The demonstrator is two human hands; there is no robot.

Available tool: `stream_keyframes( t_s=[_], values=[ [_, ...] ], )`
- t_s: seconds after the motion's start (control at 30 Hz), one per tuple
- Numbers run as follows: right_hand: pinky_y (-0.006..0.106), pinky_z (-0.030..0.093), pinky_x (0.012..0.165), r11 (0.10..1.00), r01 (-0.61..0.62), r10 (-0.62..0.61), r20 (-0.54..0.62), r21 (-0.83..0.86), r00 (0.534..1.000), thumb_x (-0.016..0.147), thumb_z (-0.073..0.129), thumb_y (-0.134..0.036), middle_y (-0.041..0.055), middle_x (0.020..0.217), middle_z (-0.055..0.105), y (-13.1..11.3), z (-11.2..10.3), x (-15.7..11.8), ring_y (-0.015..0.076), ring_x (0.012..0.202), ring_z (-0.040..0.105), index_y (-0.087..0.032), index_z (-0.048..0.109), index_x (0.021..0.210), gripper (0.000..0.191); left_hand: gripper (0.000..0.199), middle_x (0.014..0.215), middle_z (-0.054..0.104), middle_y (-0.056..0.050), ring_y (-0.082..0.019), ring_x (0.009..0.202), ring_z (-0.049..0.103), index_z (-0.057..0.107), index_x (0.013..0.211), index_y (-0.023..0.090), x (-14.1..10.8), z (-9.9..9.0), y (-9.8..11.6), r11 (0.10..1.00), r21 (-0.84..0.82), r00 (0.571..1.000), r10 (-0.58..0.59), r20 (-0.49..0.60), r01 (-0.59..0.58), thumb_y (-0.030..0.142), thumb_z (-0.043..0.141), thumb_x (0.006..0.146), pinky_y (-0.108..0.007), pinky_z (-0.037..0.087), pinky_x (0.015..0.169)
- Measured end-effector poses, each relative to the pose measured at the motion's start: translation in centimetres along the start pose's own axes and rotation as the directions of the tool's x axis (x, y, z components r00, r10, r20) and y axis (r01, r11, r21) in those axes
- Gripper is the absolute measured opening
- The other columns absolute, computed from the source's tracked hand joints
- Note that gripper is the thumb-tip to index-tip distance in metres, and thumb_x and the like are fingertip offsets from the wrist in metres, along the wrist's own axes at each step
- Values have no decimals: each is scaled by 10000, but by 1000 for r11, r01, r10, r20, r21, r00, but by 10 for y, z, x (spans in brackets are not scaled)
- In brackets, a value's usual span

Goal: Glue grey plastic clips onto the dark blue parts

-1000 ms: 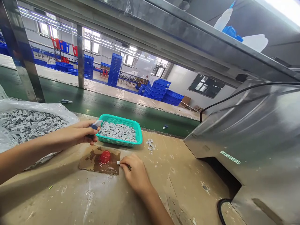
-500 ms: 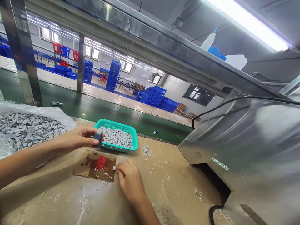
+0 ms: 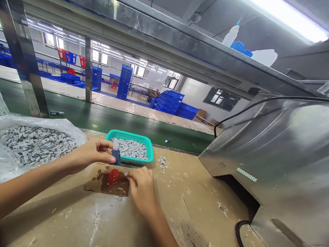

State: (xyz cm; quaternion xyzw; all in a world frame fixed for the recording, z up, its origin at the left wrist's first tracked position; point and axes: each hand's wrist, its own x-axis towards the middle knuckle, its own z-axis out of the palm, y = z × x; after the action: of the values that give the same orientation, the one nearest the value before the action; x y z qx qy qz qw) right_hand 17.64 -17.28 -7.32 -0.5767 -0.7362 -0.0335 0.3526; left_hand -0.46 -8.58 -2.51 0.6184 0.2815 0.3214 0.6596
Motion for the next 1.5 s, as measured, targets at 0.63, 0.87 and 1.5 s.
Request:
stream_keyframes(
  t_s=[0.63,0.87,1.5],
  values=[
    [364,509,751,486,-303,440,70,820,895,647,707,-307,53,773,687,-17,-16,-2,207,759,630,-198,695,743,146,246,619,641,17,-96,571,572,600,738,136,-14,32,-12,996,-73,998,-52,40,55,105,717,524,-206,434,587],
    [311,544,703,622,-268,390,5,736,921,670,668,-201,45,769,690,-19,-17,-2,194,750,636,-204,715,702,58,249,665,658,0,-131,624,597,608,732,135,-13,34,-11,997,16,997,-75,22,75,106,720,511,-243,459,626],
    [439,353,993,809,-66,58,33,584,998,772,522,-103,57,1309,441,-36,-19,-19,234,1186,427,-251,519,1203,456,190,774,638,-13,-151,763,569,629,812,171,-22,40,-10,993,-68,995,100,-4,-100,180,677,629,-245,448,703]
  ],
)
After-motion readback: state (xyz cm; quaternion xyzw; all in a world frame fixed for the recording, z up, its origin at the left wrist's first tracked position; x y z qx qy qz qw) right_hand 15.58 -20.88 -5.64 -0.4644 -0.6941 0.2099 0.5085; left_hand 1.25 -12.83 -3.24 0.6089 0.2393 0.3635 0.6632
